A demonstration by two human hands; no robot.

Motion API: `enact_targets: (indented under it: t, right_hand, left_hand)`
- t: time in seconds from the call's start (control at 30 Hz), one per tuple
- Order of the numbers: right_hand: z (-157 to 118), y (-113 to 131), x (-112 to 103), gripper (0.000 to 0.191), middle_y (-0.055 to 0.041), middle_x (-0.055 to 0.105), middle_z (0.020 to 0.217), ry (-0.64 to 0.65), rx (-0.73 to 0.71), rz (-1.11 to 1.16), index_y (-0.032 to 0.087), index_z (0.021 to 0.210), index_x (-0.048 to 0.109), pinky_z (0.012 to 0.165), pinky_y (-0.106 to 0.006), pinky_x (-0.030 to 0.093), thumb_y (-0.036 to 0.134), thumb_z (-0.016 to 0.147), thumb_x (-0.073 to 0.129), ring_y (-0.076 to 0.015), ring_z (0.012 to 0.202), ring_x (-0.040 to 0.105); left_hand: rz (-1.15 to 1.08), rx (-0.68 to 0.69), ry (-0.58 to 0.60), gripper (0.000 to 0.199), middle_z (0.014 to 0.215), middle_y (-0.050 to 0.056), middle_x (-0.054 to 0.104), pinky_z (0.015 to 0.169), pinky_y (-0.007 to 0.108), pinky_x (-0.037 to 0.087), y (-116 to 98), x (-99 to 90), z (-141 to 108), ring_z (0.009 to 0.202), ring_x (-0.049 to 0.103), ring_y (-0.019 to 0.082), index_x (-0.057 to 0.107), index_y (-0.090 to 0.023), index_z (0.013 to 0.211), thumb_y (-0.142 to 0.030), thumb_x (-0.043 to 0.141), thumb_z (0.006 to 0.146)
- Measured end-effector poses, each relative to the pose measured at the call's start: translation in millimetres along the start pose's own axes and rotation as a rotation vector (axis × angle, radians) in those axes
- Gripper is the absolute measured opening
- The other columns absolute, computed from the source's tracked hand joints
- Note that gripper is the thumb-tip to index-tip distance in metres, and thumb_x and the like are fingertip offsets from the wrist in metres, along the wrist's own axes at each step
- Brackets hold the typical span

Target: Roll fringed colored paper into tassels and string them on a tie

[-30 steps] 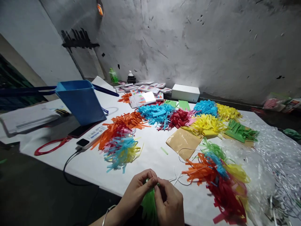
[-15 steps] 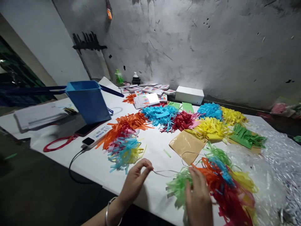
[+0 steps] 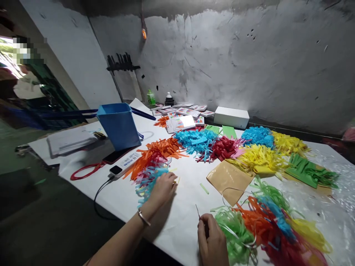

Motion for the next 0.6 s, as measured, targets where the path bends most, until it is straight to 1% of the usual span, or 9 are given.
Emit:
enact_targets:
  t: [0.07, 0.13, 0.2, 0.27, 0.37, 0.47, 0.53, 0.57, 0.6]
  right_hand:
    - [-1.7, -4.1, 3.0, 0.033, 0.0001, 0.06, 0.069, 0.027, 0.038, 0.018, 0.023, 0.088, 0.061, 0.048, -0.024, 0.039, 0.052, 0.095, 0.048, -0.0161, 0.058, 0.056]
    - [-2.4, -5.7, 4.7, 0.034, 0.0013, 0.058, 0.066, 0.049, 0.039, 0.018, 0.023, 0.087, 0.062, 0.048, -0.024, 0.037, 0.052, 0.095, 0.047, -0.0153, 0.056, 0.054]
    - [-2.2, -6.8, 5.1, 0.034, 0.0019, 0.057, 0.064, 0.055, 0.03, 0.011, 0.023, 0.086, 0.062, 0.05, -0.024, 0.038, 0.052, 0.095, 0.047, -0.0148, 0.054, 0.052]
    - [-1.5, -7.6, 4.9, 0.034, 0.0019, 0.058, 0.064, 0.054, 0.024, 0.006, 0.023, 0.086, 0.062, 0.052, -0.024, 0.039, 0.052, 0.095, 0.047, -0.0148, 0.054, 0.052]
    - [-0.4, -7.3, 3.9, 0.035, 0.0016, 0.058, 0.065, 0.045, 0.03, 0.004, 0.022, 0.087, 0.063, 0.054, -0.025, 0.04, 0.052, 0.096, 0.047, -0.0148, 0.054, 0.052]
    - [0.4, -4.5, 1.5, 0.034, 0.0018, 0.058, 0.065, 0.03, 0.032, 0.007, 0.023, 0.088, 0.063, 0.054, -0.024, 0.041, 0.051, 0.096, 0.047, -0.0146, 0.054, 0.052]
    - [0.9, -2.3, -0.2, 0.034, 0.0018, 0.058, 0.065, 0.021, 0.03, 0.014, 0.022, 0.088, 0.063, 0.055, -0.025, 0.042, 0.052, 0.096, 0.048, -0.0147, 0.054, 0.052]
    - [1.1, -1.4, -0.8, 0.034, 0.0018, 0.058, 0.064, 0.019, 0.031, 0.018, 0.022, 0.087, 0.063, 0.055, -0.025, 0.042, 0.052, 0.095, 0.048, -0.0148, 0.054, 0.052]
    - [1.3, -0.6, -1.2, 0.034, 0.0017, 0.058, 0.064, 0.017, 0.034, 0.022, 0.022, 0.087, 0.063, 0.055, -0.025, 0.043, 0.052, 0.095, 0.048, -0.0148, 0.054, 0.052]
  left_hand:
    - [0.037, -0.04, -0.056, 0.021, 0.083, 0.013, 0.067, 0.092, 0.044, 0.039, 17.4, -10.4, 11.4, 0.103, 0.056, 0.032, 0.066, -0.016, 0.065, -0.013, 0.057, 0.083]
    - [0.007, -0.029, -0.099, 0.023, 0.074, 0.01, 0.067, 0.09, 0.043, 0.041, 23.3, -20.0, 15.8, 0.094, 0.059, 0.03, 0.064, -0.017, 0.058, -0.012, 0.06, 0.079]
    - [-0.081, 0.023, -0.155, 0.015, 0.077, 0.008, 0.07, 0.088, 0.042, 0.044, 18.7, -32.0, 15.2, 0.089, 0.062, 0.027, 0.07, -0.018, 0.063, -0.012, 0.065, 0.076]
    - [-0.205, 0.088, -0.25, 0.009, 0.087, 0.007, 0.074, 0.089, 0.04, 0.047, 9.0, -48.2, 11.6, 0.09, 0.064, 0.025, 0.076, -0.021, 0.076, -0.018, 0.067, 0.076]
    - [-0.408, 0.148, -0.486, 0.014, 0.099, 0.006, 0.073, 0.091, 0.037, 0.05, -1.6, -78.7, 5.1, 0.097, 0.065, 0.022, 0.075, -0.022, 0.092, -0.028, 0.065, 0.084]
    - [-0.593, 0.164, -0.697, 0.014, 0.096, 0.004, 0.073, 0.088, 0.034, 0.052, -4.6, -104.7, 2.8, 0.093, 0.067, 0.019, 0.07, -0.022, 0.094, -0.032, 0.062, 0.088]
    - [-0.684, 0.18, -0.775, 0.012, 0.093, 0.002, 0.073, 0.087, 0.032, 0.053, -8.0, -116.3, 3.0, 0.09, 0.068, 0.018, 0.067, -0.022, 0.092, -0.032, 0.062, 0.087]
    - [-0.715, 0.191, -0.779, 0.011, 0.094, 0.002, 0.073, 0.087, 0.032, 0.052, -11.6, -119.3, 3.4, 0.091, 0.068, 0.018, 0.066, -0.022, 0.091, -0.032, 0.063, 0.087]
    - [-0.735, 0.197, -0.74, 0.012, 0.094, 0.002, 0.074, 0.088, 0.032, 0.052, -16.8, -119.0, 4.6, 0.093, 0.068, 0.019, 0.066, -0.022, 0.091, -0.033, 0.065, 0.086]
Point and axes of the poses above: each hand's wrist, its own z-axis towards the middle knuckle, its own x-axis out of the palm, y = z × x, the point moved 7 cm from there along z, towards the middle knuckle
